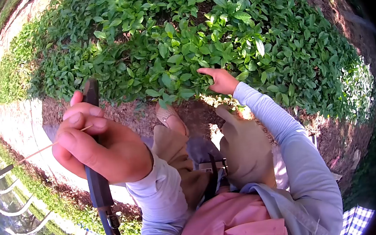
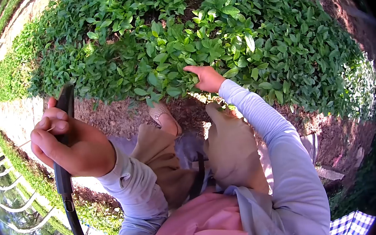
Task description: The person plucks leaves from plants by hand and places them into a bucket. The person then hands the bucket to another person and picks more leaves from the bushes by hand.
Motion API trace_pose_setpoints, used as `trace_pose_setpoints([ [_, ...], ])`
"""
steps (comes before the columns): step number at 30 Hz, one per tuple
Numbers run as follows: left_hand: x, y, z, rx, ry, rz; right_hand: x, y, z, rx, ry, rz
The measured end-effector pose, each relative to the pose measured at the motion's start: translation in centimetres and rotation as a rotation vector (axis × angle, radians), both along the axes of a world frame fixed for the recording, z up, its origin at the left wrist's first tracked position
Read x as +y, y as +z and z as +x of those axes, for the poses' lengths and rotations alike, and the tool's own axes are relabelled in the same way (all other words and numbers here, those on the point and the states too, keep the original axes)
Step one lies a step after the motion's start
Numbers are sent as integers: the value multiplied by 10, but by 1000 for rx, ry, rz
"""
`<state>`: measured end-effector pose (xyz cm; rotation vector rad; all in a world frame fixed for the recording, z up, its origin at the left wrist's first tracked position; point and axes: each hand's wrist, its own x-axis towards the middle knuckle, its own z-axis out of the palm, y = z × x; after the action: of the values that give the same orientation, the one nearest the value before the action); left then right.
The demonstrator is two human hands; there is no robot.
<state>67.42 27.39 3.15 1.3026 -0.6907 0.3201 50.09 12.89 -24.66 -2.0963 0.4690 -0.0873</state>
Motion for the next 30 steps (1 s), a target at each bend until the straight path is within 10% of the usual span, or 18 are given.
trace_pose_setpoints([
  [9, -2, -4, 1, 23, 29, -7, 24, -6, 37, -32, 207, -421],
  [17, 1, -1, 3, 4, 66, -10, 26, -30, 27, 114, -52, 275],
  [22, 6, 2, 4, -3, 49, 0, 27, -32, 22, -5, -89, 56],
  [25, 5, 3, 1, -9, 65, -12, 29, -38, 29, -185, -251, 420],
  [27, 3, 6, 0, 40, 69, -10, 24, -16, 27, 348, -482, 830],
  [30, 2, 0, 3, 60, 125, -87, 27, 19, 9, 422, -312, 1188],
])
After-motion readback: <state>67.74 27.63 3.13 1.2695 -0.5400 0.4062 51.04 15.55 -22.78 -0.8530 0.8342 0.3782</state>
